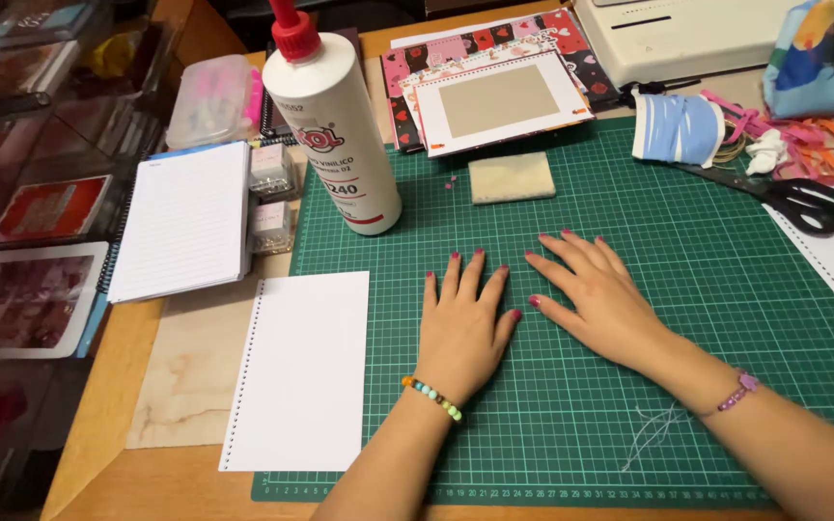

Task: The person trims the edges of a patterned paper frame with scissors on a green cutting mat. They then pick up a white sheet of paper and apply glue from a large bottle along the edges of the frame, preparing to attach the paper.

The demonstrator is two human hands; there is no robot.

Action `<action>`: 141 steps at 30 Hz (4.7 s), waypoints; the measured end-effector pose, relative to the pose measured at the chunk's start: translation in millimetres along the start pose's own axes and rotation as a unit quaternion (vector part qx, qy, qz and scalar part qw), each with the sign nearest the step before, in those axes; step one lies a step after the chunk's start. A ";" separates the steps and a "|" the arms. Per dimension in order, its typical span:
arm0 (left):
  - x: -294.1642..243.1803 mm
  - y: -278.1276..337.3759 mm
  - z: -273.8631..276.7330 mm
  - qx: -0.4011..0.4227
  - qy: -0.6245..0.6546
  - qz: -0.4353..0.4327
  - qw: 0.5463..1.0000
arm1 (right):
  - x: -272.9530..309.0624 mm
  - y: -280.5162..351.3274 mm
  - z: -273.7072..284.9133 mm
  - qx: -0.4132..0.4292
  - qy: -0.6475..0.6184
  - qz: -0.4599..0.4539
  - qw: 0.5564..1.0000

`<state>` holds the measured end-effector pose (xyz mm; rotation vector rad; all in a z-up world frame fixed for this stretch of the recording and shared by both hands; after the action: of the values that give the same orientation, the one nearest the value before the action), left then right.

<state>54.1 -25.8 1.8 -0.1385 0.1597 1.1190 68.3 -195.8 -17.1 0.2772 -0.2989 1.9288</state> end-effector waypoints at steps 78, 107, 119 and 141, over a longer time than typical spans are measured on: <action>-12.5 7.0 15.6 -0.096 0.074 -0.059 0.991 | 82.0 66.7 35.5 -0.341 0.200 0.422 0.816; -4.7 10.0 9.3 0.050 -0.009 -0.032 0.998 | -59.2 -16.1 32.3 -0.045 -0.138 0.039 0.989; -7.1 11.6 11.7 0.033 -0.017 -0.042 0.998 | -57.1 -6.9 42.6 -0.026 -0.149 0.008 0.988; -59.1 6.4 -6.1 -0.050 -0.098 -0.027 0.994 | -73.8 -5.1 31.9 -0.028 -0.029 -0.013 0.999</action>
<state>22.7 -76.3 7.3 -0.1212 -0.0758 1.0813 101.4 -269.0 -11.2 0.2996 -0.3848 1.8867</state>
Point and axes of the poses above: each hand's wrist, its own y-axis away from the middle knuckle, its own z-axis out of the back of the hand, x = y × z, the point moved 6 cm from there along -y, towards the middle knuckle, and after that the axes turned 6 degrees about -y, right-handed, at the moved point
